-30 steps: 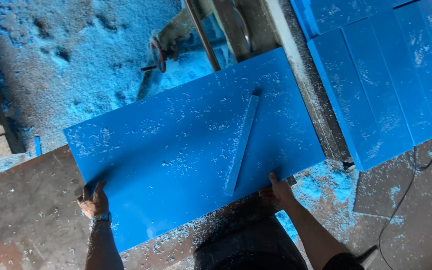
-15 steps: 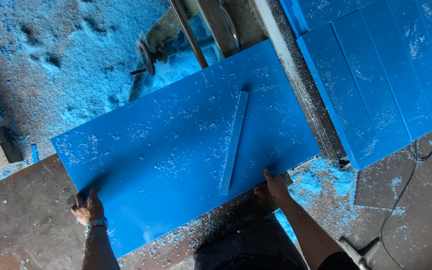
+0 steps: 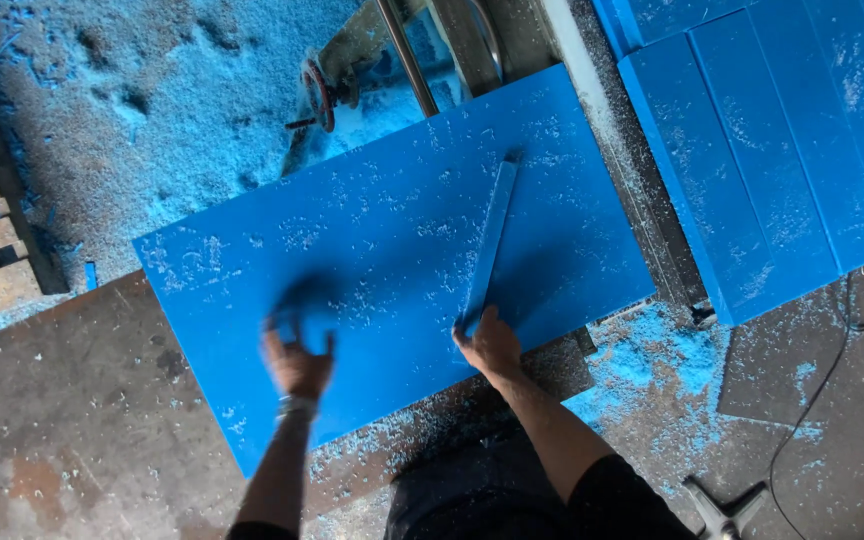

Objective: Cutting blue plastic boards using a sliding table saw in a factory setting.

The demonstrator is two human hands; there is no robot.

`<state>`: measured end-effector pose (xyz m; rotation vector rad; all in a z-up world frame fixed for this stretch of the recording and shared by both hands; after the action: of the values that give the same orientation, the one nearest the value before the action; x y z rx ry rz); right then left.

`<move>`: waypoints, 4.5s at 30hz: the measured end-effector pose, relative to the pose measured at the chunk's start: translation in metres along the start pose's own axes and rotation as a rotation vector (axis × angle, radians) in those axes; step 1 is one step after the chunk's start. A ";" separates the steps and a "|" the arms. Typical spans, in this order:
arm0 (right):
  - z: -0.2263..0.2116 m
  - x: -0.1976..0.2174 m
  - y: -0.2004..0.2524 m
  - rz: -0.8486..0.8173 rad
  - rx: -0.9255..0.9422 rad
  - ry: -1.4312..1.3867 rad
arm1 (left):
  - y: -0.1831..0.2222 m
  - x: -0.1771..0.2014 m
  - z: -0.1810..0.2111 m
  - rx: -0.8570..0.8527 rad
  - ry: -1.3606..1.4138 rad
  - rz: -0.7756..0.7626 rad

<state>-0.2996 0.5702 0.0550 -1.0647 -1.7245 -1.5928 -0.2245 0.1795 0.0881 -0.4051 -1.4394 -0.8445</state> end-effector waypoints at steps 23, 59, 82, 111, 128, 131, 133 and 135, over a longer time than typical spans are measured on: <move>0.429 0.037 0.207 -0.318 -0.196 -0.801 | 0.172 -0.125 0.213 -0.778 -0.343 -0.104; 0.458 0.102 0.174 -0.331 -0.196 0.287 | 0.150 -0.122 0.193 -0.659 -0.345 -0.106; 0.449 0.089 0.128 -0.312 -0.205 0.236 | 0.099 -0.129 0.206 -0.633 -0.354 -0.119; 0.376 0.135 0.068 -0.051 -0.029 0.226 | 0.017 -0.100 0.230 -0.720 -0.288 -0.029; 0.316 0.171 0.009 -0.165 -0.155 0.162 | -0.075 -0.088 0.248 -0.669 -0.381 -0.102; 0.306 0.175 -0.006 -0.157 -0.136 0.193 | -0.096 -0.087 0.254 -0.671 -0.388 -0.136; 0.300 0.176 -0.020 -0.163 -0.143 0.192 | -0.111 -0.081 0.259 -0.666 -0.413 -0.150; 0.295 0.177 -0.027 -0.175 -0.160 0.189 | -0.122 -0.082 0.261 -0.669 -0.438 -0.172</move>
<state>-0.3827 0.8927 0.1450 -0.8222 -1.6216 -1.9026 -0.4862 0.3044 0.0144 -1.0302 -1.5750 -1.4445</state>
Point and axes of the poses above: each hand's wrist, its own y-axis away from the middle knuckle, its own x-axis out of the back of the hand, z = x × y, the point moved 9 cm from there along -y, towards the middle knuckle, and after that the axes turned 6 degrees about -z, right-handed, at the moved point
